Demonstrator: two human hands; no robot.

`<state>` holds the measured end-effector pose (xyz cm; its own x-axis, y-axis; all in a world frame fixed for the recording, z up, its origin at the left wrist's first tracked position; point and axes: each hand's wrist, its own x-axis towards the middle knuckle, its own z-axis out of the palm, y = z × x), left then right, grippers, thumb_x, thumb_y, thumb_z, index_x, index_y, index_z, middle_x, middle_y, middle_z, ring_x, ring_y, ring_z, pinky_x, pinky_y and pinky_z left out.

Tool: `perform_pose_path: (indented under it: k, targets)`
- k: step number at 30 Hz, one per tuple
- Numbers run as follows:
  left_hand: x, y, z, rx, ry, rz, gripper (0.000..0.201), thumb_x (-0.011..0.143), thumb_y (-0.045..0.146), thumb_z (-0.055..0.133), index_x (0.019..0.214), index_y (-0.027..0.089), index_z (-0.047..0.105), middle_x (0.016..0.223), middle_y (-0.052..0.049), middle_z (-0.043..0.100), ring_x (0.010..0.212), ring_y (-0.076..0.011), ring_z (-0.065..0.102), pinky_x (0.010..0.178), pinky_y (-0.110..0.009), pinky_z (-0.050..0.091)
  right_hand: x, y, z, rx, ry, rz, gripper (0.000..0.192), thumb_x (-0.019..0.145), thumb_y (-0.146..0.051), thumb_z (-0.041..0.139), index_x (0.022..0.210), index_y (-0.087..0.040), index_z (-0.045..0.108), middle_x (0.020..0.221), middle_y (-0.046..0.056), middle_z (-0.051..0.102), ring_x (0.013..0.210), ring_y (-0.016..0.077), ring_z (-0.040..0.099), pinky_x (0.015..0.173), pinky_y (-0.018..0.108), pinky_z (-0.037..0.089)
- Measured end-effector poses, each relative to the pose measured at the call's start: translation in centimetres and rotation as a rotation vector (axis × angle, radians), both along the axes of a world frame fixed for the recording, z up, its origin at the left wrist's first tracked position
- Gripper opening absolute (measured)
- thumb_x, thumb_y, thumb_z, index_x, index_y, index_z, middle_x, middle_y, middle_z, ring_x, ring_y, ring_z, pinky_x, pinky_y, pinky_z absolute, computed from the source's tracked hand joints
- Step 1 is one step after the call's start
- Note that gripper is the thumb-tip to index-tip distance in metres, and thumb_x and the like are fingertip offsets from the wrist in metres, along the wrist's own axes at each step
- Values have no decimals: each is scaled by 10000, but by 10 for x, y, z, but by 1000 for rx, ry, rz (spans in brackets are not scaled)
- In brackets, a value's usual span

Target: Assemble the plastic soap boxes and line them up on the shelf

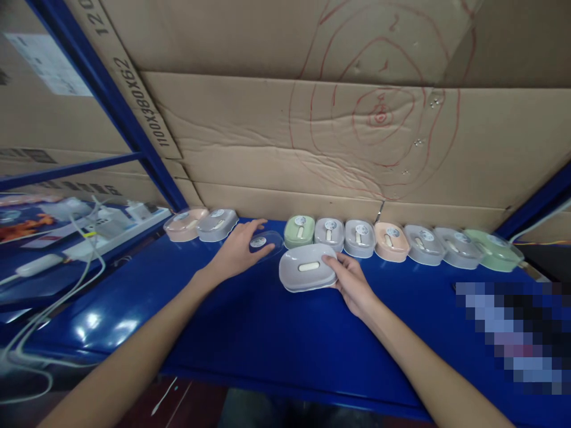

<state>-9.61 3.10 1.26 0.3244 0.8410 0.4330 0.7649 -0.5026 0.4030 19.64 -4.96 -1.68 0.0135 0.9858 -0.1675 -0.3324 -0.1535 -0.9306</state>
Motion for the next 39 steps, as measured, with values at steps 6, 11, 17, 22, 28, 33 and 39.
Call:
perform_pose_path:
  k: [6,11,17,22,28,33,39]
  targets:
    - [-15,9,-18,-225,289,77,836,956,622,649,1652,196,466,1489,-278,609,1350,-511,571,1094,-658,458,-5,-1,-5,-12,-43,26,471,779,-587,956,1018,-206,814,881,41,815,736,188,726,635,290,624]
    - [-18,6,-6,-197,355,172,837,926,663,674,1595,183,522,1315,-240,681,1271,-484,622,1072,-613,485,-6,-1,-3,-42,-53,34,509,831,-651,896,1079,-215,811,916,47,822,756,192,728,662,301,624]
    - [-7,-17,23,-27,201,305,907,824,719,784,1494,141,586,1342,-253,632,1356,-541,548,1135,-676,446,-7,1,-5,-58,-22,38,460,939,-672,761,1106,-245,799,968,47,840,855,232,774,702,316,632]
    - [24,-46,27,51,-163,-91,865,818,694,834,1497,241,545,1335,-142,583,1282,-382,595,1138,-584,507,-5,2,-3,-91,39,86,500,1013,-695,596,1118,-243,785,1050,69,845,999,273,797,783,358,657]
    - [54,-59,0,-152,-191,-322,978,715,571,949,1514,247,487,1467,-152,494,1409,-391,537,1226,-612,474,-5,0,0,-85,53,119,509,1069,-668,507,1150,-246,780,1092,79,847,1050,278,797,861,379,654]
    - [62,-56,-12,-193,-188,-383,949,726,526,948,1511,260,485,1503,-152,528,1445,-397,538,1249,-627,452,-9,-1,4,-107,59,87,489,1114,-602,466,1165,-232,781,1127,71,848,1089,270,790,873,359,655]
    - [63,-57,-12,-199,-162,-356,932,730,528,941,1511,254,514,1510,-150,589,1447,-406,559,1241,-619,466,-11,-1,6,-114,57,57,430,1133,-518,473,1221,-219,769,1150,61,846,1050,240,787,783,300,642]
